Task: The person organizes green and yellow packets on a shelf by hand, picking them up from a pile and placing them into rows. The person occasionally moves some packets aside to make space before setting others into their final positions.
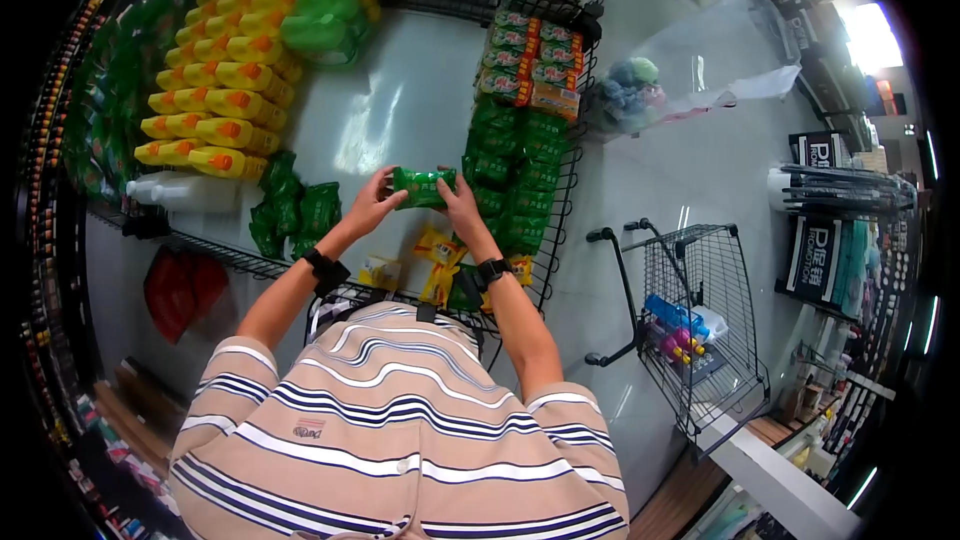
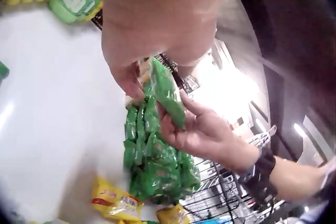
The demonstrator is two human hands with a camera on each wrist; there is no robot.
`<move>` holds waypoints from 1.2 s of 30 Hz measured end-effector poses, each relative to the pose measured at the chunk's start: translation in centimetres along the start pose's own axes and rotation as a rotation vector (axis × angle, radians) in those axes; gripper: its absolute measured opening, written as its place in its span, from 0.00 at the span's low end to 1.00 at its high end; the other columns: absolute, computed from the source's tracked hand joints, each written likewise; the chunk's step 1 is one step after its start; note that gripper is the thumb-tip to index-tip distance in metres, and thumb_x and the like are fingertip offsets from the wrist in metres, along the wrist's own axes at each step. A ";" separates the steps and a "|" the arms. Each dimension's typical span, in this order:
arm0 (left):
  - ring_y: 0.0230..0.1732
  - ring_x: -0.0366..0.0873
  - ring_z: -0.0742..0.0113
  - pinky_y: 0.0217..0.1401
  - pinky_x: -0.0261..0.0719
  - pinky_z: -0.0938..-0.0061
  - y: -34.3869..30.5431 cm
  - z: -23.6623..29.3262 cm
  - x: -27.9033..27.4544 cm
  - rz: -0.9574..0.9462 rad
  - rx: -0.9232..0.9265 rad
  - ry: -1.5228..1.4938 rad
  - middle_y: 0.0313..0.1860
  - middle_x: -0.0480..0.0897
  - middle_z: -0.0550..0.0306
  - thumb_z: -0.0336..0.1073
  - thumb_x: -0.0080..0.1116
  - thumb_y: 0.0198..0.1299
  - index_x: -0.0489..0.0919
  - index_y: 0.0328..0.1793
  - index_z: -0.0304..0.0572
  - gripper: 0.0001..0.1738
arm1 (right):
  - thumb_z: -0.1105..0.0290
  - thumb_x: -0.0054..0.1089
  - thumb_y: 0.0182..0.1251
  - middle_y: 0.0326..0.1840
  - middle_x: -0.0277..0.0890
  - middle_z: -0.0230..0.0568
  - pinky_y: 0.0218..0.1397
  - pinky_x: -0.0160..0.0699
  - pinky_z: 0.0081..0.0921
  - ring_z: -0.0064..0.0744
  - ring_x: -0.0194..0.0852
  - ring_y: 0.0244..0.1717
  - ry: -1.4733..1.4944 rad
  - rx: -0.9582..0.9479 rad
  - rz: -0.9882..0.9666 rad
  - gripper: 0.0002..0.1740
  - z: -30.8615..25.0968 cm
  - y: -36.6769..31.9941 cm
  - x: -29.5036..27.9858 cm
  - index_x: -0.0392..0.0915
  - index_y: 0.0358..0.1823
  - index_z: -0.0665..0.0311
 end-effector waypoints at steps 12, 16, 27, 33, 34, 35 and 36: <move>0.41 0.77 0.60 0.42 0.74 0.72 15.9 1.3 7.1 0.140 0.068 -0.218 0.41 0.78 0.49 0.25 0.50 0.52 0.71 0.47 0.33 0.14 | 0.67 0.49 0.62 0.65 0.49 0.52 0.63 0.54 0.40 0.51 0.46 0.66 -0.852 -0.502 0.665 0.31 -10.9 5.1 -4.9 0.49 0.65 0.64; 0.48 0.72 0.45 0.49 0.72 0.62 20.3 0.2 9.6 0.215 0.102 0.057 0.46 0.75 0.41 0.22 0.45 0.53 0.69 0.53 0.36 0.19 | 0.73 0.51 0.57 0.66 0.43 0.59 0.64 0.51 0.43 0.58 0.43 0.66 -1.214 -0.432 0.654 0.34 -9.7 7.2 -6.6 0.48 0.65 0.65; 0.51 0.69 0.43 0.53 0.69 0.61 21.8 -1.7 9.9 -0.005 0.085 0.301 0.50 0.73 0.43 0.24 0.42 0.51 0.70 0.55 0.39 0.21 | 0.72 0.49 0.56 0.65 0.45 0.62 0.54 0.66 0.41 0.56 0.49 0.64 -1.522 -0.297 0.585 0.28 -6.4 7.6 -6.2 0.57 0.60 0.70; 0.48 0.73 0.47 0.51 0.71 0.63 16.4 -5.3 -0.4 -0.121 -0.055 0.402 0.48 0.75 0.44 0.28 0.45 0.49 0.72 0.51 0.41 0.20 | 0.66 0.47 0.57 0.62 0.53 0.60 0.63 0.54 0.37 0.54 0.53 0.61 -1.465 -0.381 0.548 0.24 -6.5 5.9 -5.7 0.65 0.54 0.73; 0.47 0.74 0.49 0.51 0.71 0.63 14.4 -6.1 -2.6 -0.055 -0.044 0.511 0.46 0.76 0.45 0.30 0.47 0.49 0.72 0.50 0.41 0.19 | 0.67 0.48 0.57 0.63 0.52 0.59 0.64 0.53 0.37 0.54 0.53 0.62 -1.405 -0.376 0.495 0.24 -6.4 4.6 -4.2 0.66 0.54 0.71; 0.47 0.74 0.50 0.50 0.71 0.63 12.3 -7.6 -5.1 -0.024 -0.126 0.717 0.46 0.76 0.46 0.32 0.47 0.49 0.72 0.50 0.41 0.19 | 0.67 0.48 0.56 0.63 0.53 0.57 0.63 0.54 0.37 0.53 0.53 0.62 -1.417 -0.372 0.439 0.23 -5.2 3.9 -3.1 0.67 0.53 0.72; 0.47 0.74 0.50 0.49 0.72 0.62 9.8 -9.2 -7.7 -0.001 -0.200 0.918 0.45 0.76 0.48 0.35 0.48 0.49 0.72 0.50 0.42 0.19 | 0.67 0.49 0.56 0.63 0.54 0.56 0.63 0.55 0.37 0.53 0.53 0.61 -1.433 -0.369 0.395 0.23 -4.1 3.3 -2.3 0.67 0.52 0.72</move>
Point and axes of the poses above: each hand's wrist, its own y-axis towards the middle knuckle, its own x-axis out of the palm, z = x × y, the point moved 4 cm from there along y, towards the middle knuckle
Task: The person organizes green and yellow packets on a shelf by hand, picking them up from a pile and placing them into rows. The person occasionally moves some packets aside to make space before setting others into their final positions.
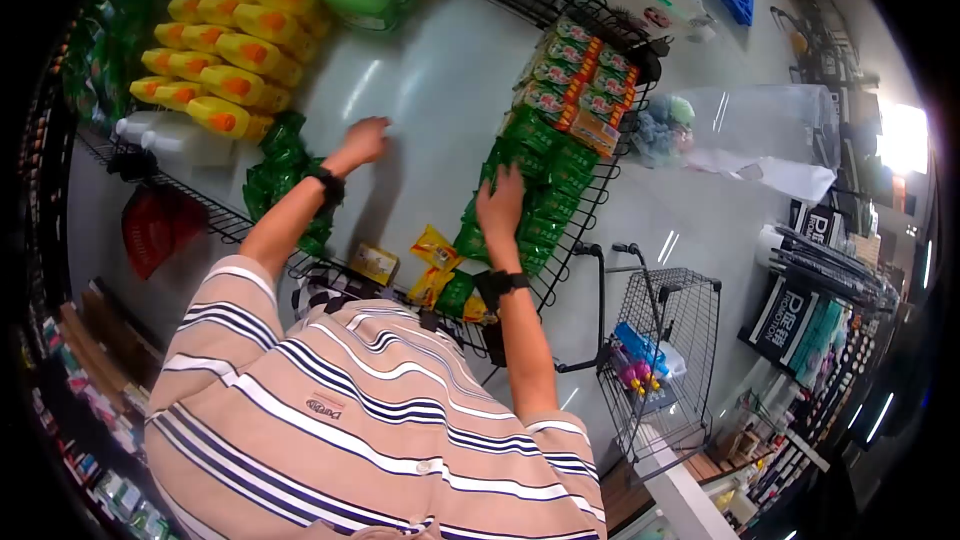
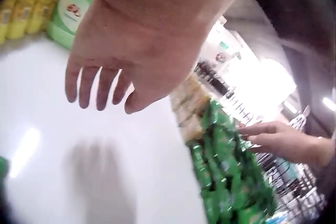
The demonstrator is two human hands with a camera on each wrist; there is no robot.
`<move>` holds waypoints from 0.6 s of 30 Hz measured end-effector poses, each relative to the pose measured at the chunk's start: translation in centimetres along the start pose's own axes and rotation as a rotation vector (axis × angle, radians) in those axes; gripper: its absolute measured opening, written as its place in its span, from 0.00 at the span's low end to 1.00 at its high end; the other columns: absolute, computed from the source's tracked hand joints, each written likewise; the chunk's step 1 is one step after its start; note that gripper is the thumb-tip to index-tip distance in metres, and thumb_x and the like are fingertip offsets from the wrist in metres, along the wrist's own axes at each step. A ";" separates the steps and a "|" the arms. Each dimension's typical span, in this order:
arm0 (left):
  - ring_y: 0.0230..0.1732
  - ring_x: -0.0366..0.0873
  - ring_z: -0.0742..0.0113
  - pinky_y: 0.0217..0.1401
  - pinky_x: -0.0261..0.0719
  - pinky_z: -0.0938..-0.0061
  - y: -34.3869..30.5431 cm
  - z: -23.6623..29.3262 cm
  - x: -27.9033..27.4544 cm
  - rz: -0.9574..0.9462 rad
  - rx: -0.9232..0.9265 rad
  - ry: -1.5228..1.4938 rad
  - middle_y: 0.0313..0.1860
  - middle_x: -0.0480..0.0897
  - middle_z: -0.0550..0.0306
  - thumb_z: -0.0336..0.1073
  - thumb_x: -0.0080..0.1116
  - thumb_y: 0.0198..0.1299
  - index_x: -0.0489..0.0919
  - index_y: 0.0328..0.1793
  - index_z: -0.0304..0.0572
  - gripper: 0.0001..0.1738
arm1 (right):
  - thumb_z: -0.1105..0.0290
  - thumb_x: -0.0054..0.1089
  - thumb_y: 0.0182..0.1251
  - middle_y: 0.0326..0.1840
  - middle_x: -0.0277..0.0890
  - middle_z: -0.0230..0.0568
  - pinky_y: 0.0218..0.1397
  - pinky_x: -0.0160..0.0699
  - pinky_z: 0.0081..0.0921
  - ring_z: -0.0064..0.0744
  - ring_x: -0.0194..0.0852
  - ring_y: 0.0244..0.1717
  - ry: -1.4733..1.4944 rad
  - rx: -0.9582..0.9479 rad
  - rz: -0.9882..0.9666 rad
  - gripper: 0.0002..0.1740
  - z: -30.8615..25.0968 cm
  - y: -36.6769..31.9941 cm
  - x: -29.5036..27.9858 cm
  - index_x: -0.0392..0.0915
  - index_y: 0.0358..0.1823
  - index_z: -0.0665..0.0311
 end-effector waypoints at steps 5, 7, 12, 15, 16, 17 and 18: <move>0.51 0.70 0.51 0.49 0.71 0.60 -8.1 -11.1 0.7 -0.320 -0.263 0.153 0.50 0.72 0.48 0.45 0.56 0.46 0.70 0.51 0.42 0.26 | 0.65 0.50 0.53 0.58 0.62 0.56 0.60 0.59 0.37 0.52 0.60 0.57 0.155 -0.123 -0.374 0.22 -3.6 -4.9 8.9 0.71 0.48 0.71; 0.52 0.69 0.51 0.52 0.68 0.58 -8.9 -12.8 1.9 -0.108 -0.148 -0.051 0.50 0.71 0.49 0.52 0.61 0.41 0.70 0.51 0.43 0.32 | 0.64 0.50 0.52 0.54 0.65 0.57 0.59 0.61 0.37 0.52 0.63 0.55 0.218 -0.134 -0.516 0.23 -6.0 -6.2 11.5 0.70 0.48 0.71; 0.51 0.68 0.50 0.53 0.65 0.56 -8.9 -11.9 2.3 -0.194 -0.031 -0.004 0.49 0.71 0.50 0.50 0.69 0.29 0.70 0.49 0.43 0.38 | 0.61 0.50 0.52 0.49 0.69 0.57 0.56 0.64 0.37 0.54 0.65 0.52 0.272 -0.106 -0.782 0.25 -9.7 -7.9 15.9 0.71 0.48 0.71; 0.49 0.70 0.50 0.51 0.65 0.55 -9.4 -9.1 1.2 -0.244 0.112 0.018 0.45 0.73 0.50 0.46 0.72 0.23 0.72 0.46 0.42 0.37 | 0.59 0.50 0.51 0.48 0.70 0.57 0.55 0.65 0.37 0.55 0.66 0.50 0.344 -0.058 -0.790 0.26 -10.5 -8.1 17.4 0.71 0.48 0.71; 0.48 0.71 0.50 0.50 0.65 0.54 -9.7 -7.5 0.6 -0.278 0.184 -0.006 0.43 0.74 0.50 0.43 0.72 0.21 0.72 0.44 0.42 0.37 | 0.59 0.50 0.51 0.48 0.70 0.58 0.53 0.66 0.37 0.56 0.66 0.50 0.408 -0.015 -0.765 0.26 -10.4 -8.0 17.6 0.71 0.48 0.71; 0.45 0.72 0.49 0.48 0.68 0.57 -10.1 -5.7 -0.1 -0.294 0.245 0.019 0.39 0.76 0.51 0.37 0.70 0.23 0.73 0.43 0.43 0.33 | 0.59 0.50 0.51 0.48 0.70 0.58 0.53 0.66 0.37 0.56 0.66 0.50 0.406 -0.007 -0.754 0.26 -10.2 -7.8 17.6 0.71 0.48 0.71; 0.45 0.72 0.49 0.48 0.68 0.57 -10.1 -5.2 0.8 -0.295 0.262 0.021 0.39 0.76 0.51 0.37 0.70 0.23 0.73 0.43 0.43 0.33 | 0.58 0.51 0.50 0.44 0.72 0.57 0.49 0.68 0.36 0.53 0.69 0.45 0.336 0.011 -0.819 0.26 -9.9 -7.7 17.7 0.71 0.46 0.72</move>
Point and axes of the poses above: each hand's wrist, its own y-axis towards the middle knuckle, its own x-axis out of the palm, z = x × y, the point moved 4 cm from there along y, towards the middle knuckle
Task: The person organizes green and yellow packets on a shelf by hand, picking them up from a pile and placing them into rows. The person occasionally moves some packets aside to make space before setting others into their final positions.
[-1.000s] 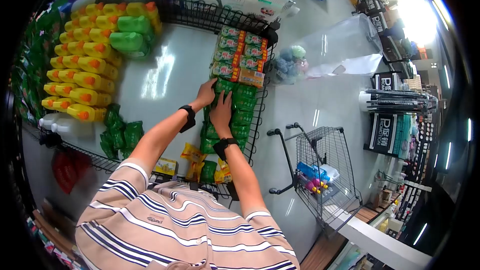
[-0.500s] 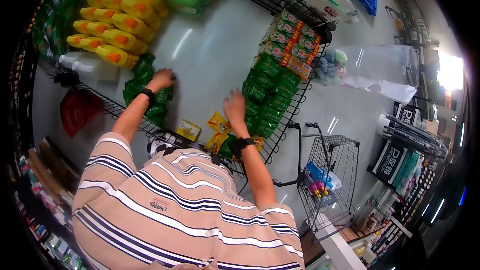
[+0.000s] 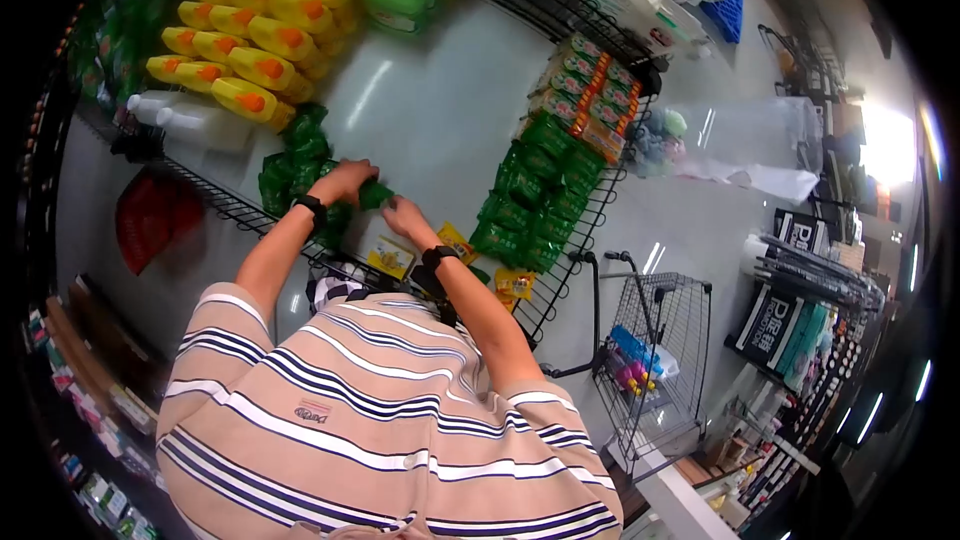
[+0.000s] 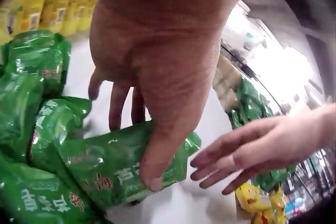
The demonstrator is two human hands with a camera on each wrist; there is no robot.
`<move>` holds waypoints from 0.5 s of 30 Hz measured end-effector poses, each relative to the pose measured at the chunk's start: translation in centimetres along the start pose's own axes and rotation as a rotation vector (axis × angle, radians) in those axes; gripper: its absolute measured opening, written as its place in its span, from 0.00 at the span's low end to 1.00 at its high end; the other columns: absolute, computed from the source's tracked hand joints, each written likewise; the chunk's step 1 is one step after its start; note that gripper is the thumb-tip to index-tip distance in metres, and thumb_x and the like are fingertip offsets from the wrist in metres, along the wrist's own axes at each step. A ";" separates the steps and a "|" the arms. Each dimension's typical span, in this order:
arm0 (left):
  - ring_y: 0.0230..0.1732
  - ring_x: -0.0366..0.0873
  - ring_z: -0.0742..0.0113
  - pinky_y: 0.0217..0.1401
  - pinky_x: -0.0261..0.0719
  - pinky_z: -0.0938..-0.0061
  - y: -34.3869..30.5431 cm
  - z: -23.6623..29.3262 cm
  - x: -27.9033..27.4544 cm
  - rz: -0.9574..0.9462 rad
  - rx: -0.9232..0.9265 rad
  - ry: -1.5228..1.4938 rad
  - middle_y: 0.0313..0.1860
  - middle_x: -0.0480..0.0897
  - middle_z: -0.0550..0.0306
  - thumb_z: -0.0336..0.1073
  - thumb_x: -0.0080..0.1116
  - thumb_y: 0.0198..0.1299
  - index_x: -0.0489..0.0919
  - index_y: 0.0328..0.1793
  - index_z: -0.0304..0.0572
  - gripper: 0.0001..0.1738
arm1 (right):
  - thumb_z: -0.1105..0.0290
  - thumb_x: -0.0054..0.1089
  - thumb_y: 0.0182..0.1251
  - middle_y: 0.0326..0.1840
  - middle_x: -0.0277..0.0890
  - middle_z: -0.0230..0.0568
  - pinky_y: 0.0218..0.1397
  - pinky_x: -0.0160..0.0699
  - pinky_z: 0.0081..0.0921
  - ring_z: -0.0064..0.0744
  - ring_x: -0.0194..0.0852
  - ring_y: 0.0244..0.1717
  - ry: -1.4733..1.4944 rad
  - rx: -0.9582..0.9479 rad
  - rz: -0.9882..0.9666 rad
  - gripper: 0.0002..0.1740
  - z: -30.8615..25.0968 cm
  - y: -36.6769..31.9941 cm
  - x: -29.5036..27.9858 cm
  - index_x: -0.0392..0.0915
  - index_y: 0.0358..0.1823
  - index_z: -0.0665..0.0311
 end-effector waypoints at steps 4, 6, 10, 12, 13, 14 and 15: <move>0.43 0.73 0.47 0.44 0.72 0.63 1.2 3.0 1.1 0.106 0.159 -0.216 0.38 0.77 0.49 0.29 0.64 0.29 0.71 0.47 0.46 0.30 | 0.57 0.52 0.48 0.36 0.75 0.56 0.41 0.70 0.36 0.51 0.73 0.36 -0.001 0.026 0.172 0.26 2.5 -1.5 -0.8 0.71 0.41 0.74; 0.42 0.74 0.47 0.44 0.72 0.61 1.8 4.9 1.4 0.021 0.241 -0.465 0.38 0.78 0.46 0.31 0.64 0.31 0.70 0.49 0.47 0.31 | 0.57 0.53 0.48 0.36 0.75 0.56 0.39 0.70 0.35 0.49 0.74 0.35 0.004 0.059 0.189 0.26 4.0 -2.4 -1.8 0.71 0.40 0.74; 0.42 0.74 0.47 0.43 0.73 0.61 4.0 8.0 3.7 0.151 0.206 -0.408 0.38 0.78 0.46 0.37 0.67 0.33 0.70 0.49 0.46 0.31 | 0.60 0.56 0.48 0.38 0.75 0.54 0.35 0.73 0.31 0.41 0.76 0.35 0.245 0.146 0.138 0.26 6.4 -4.7 -3.6 0.70 0.44 0.75; 0.41 0.75 0.48 0.43 0.74 0.61 4.1 8.0 4.4 0.250 -0.146 -0.201 0.37 0.78 0.45 0.45 0.68 0.34 0.70 0.46 0.39 0.32 | 0.60 0.56 0.48 0.39 0.75 0.54 0.35 0.73 0.29 0.39 0.76 0.35 0.283 0.201 0.179 0.28 6.9 -5.7 -4.4 0.68 0.46 0.75; 0.41 0.75 0.47 0.42 0.74 0.61 4.1 8.2 4.4 0.188 -0.225 -0.130 0.36 0.78 0.43 0.49 0.68 0.35 0.69 0.44 0.33 0.34 | 0.61 0.57 0.48 0.41 0.74 0.53 0.34 0.74 0.28 0.37 0.76 0.36 0.318 0.251 0.192 0.29 6.9 -6.0 -4.5 0.67 0.49 0.75; 0.41 0.75 0.47 0.42 0.74 0.61 4.0 8.6 4.7 0.192 -0.218 -0.118 0.36 0.78 0.43 0.49 0.68 0.35 0.69 0.44 0.33 0.34 | 0.61 0.57 0.48 0.41 0.74 0.53 0.34 0.74 0.28 0.37 0.76 0.36 0.325 0.244 0.203 0.29 6.9 -6.1 -4.5 0.67 0.49 0.75; 0.41 0.75 0.47 0.42 0.74 0.61 3.7 8.4 5.4 0.190 -0.287 -0.115 0.36 0.77 0.41 0.47 0.67 0.36 0.68 0.45 0.33 0.33 | 0.60 0.57 0.48 0.41 0.74 0.54 0.36 0.74 0.29 0.39 0.76 0.37 0.386 0.232 0.202 0.31 7.7 -5.7 -4.0 0.66 0.51 0.76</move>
Point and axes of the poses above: each hand's wrist, its own y-axis towards the middle knuckle, its own x-axis out of the palm, z = x × y, the point moved 4 cm from there along y, towards the middle knuckle
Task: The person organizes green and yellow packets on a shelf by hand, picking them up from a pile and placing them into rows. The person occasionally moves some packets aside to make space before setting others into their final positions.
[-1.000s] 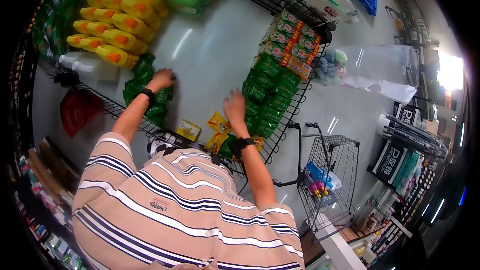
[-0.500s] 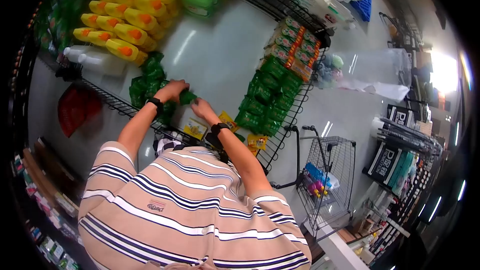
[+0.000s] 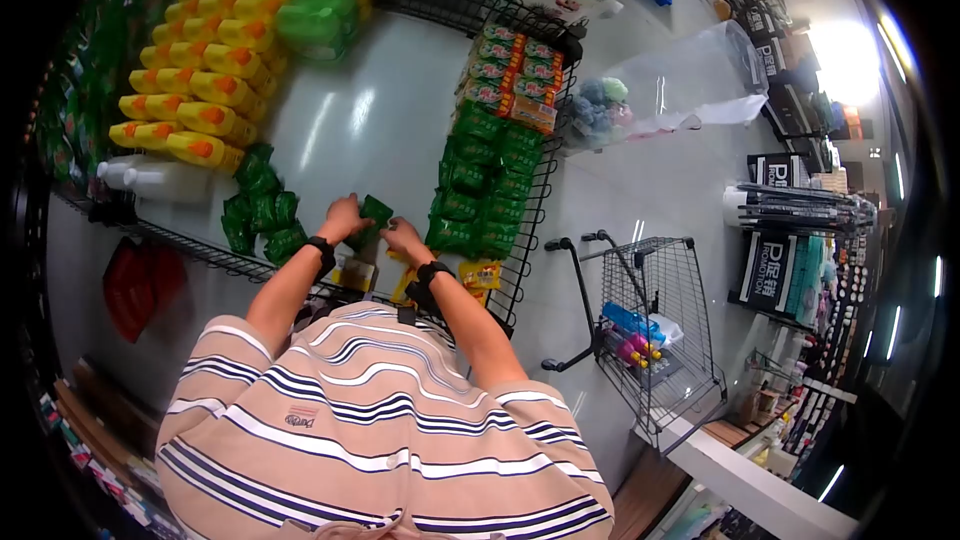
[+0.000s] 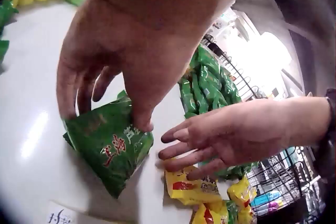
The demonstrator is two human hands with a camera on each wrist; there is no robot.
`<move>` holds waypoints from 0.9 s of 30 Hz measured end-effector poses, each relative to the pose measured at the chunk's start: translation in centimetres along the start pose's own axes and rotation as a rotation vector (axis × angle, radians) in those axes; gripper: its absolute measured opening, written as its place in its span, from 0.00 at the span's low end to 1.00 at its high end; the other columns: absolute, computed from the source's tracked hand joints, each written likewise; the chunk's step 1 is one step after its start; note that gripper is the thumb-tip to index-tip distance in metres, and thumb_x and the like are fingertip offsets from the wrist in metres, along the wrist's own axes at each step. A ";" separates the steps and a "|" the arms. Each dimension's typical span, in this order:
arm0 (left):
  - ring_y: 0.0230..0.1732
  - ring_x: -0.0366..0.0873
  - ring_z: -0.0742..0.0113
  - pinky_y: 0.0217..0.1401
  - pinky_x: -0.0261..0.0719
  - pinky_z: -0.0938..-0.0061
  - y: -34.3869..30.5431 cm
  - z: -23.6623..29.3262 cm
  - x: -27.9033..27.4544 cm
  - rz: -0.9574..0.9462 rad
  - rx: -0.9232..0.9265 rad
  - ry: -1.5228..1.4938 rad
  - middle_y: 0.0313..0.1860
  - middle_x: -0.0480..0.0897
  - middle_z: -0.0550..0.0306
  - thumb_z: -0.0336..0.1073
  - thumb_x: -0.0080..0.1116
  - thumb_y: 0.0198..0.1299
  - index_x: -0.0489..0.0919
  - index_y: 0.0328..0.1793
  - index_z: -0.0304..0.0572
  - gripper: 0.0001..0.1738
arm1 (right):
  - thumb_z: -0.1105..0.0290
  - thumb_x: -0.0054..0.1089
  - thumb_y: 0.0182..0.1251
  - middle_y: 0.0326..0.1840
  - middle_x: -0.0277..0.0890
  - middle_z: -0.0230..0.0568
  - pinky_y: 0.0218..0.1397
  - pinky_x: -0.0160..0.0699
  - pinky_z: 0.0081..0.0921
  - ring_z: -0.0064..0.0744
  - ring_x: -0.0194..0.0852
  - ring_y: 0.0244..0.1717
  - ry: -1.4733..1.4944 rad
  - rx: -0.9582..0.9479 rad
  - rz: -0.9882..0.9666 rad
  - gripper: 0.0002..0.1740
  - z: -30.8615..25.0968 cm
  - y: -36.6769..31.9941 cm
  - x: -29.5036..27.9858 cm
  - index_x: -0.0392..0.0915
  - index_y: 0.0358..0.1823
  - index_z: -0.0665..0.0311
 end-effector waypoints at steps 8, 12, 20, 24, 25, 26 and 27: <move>0.43 0.73 0.40 0.41 0.73 0.59 -0.9 -3.6 4.2 -0.227 0.054 -0.048 0.37 0.76 0.35 0.32 0.62 0.33 0.57 0.55 0.32 0.39 | 0.61 0.55 0.45 0.43 0.71 0.61 0.45 0.72 0.35 0.54 0.71 0.42 -0.280 -0.310 0.081 0.31 -2.7 -0.7 1.3 0.65 0.52 0.71; 0.40 0.74 0.43 0.39 0.72 0.61 -0.7 0.4 -0.8 -0.168 0.286 -0.264 0.36 0.77 0.40 0.33 0.64 0.34 0.56 0.59 0.40 0.42 | 0.62 0.55 0.47 0.44 0.70 0.62 0.47 0.70 0.38 0.57 0.69 0.45 -0.184 -0.255 0.173 0.32 -3.2 -0.3 0.4 0.61 0.54 0.70; 0.33 0.75 0.58 0.36 0.73 0.69 6.0 11.3 -8.0 -0.013 0.481 -0.498 0.30 0.77 0.50 0.29 0.62 0.39 0.66 0.52 0.45 0.29 | 0.65 0.54 0.56 0.58 0.59 0.58 0.57 0.61 0.39 0.54 0.57 0.59 0.078 -0.384 0.722 0.33 -7.5 -3.3 -10.7 0.53 0.61 0.68; 0.35 0.77 0.57 0.38 0.74 0.67 9.8 17.5 -8.1 0.097 0.506 -0.681 0.32 0.77 0.48 0.29 0.60 0.43 0.67 0.52 0.42 0.26 | 0.64 0.51 0.60 0.66 0.46 0.55 0.61 0.60 0.39 0.53 0.52 0.62 -0.007 -0.316 0.834 0.36 -8.2 -3.3 -16.2 0.45 0.66 0.65; 0.35 0.77 0.57 0.38 0.74 0.67 11.0 18.3 -7.2 0.097 0.517 -0.694 0.32 0.77 0.48 0.29 0.60 0.43 0.67 0.52 0.42 0.26 | 0.64 0.51 0.60 0.67 0.44 0.54 0.60 0.61 0.39 0.53 0.51 0.63 -0.101 -0.236 0.828 0.37 -7.5 -2.7 -16.9 0.43 0.66 0.65; 0.38 0.76 0.52 0.41 0.74 0.65 11.9 18.7 -6.3 0.214 0.435 -0.547 0.34 0.78 0.46 0.30 0.59 0.44 0.67 0.52 0.40 0.25 | 0.64 0.51 0.60 0.68 0.41 0.53 0.60 0.62 0.39 0.52 0.50 0.64 -0.194 -0.150 0.818 0.38 -6.7 -2.1 -17.6 0.42 0.67 0.65; 0.41 0.75 0.48 0.43 0.73 0.62 12.4 18.9 -5.6 0.323 0.348 -0.399 0.37 0.78 0.44 0.30 0.58 0.46 0.67 0.52 0.37 0.24 | 0.64 0.51 0.60 0.68 0.41 0.53 0.60 0.62 0.39 0.52 0.50 0.64 -0.206 -0.140 0.822 0.38 -6.4 -2.1 -18.2 0.42 0.67 0.65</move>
Point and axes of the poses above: each hand's wrist, its own y-axis towards the middle knuckle, its own x-axis out of the palm, z = x × y, the point moved 4 cm from there along y, towards the middle knuckle
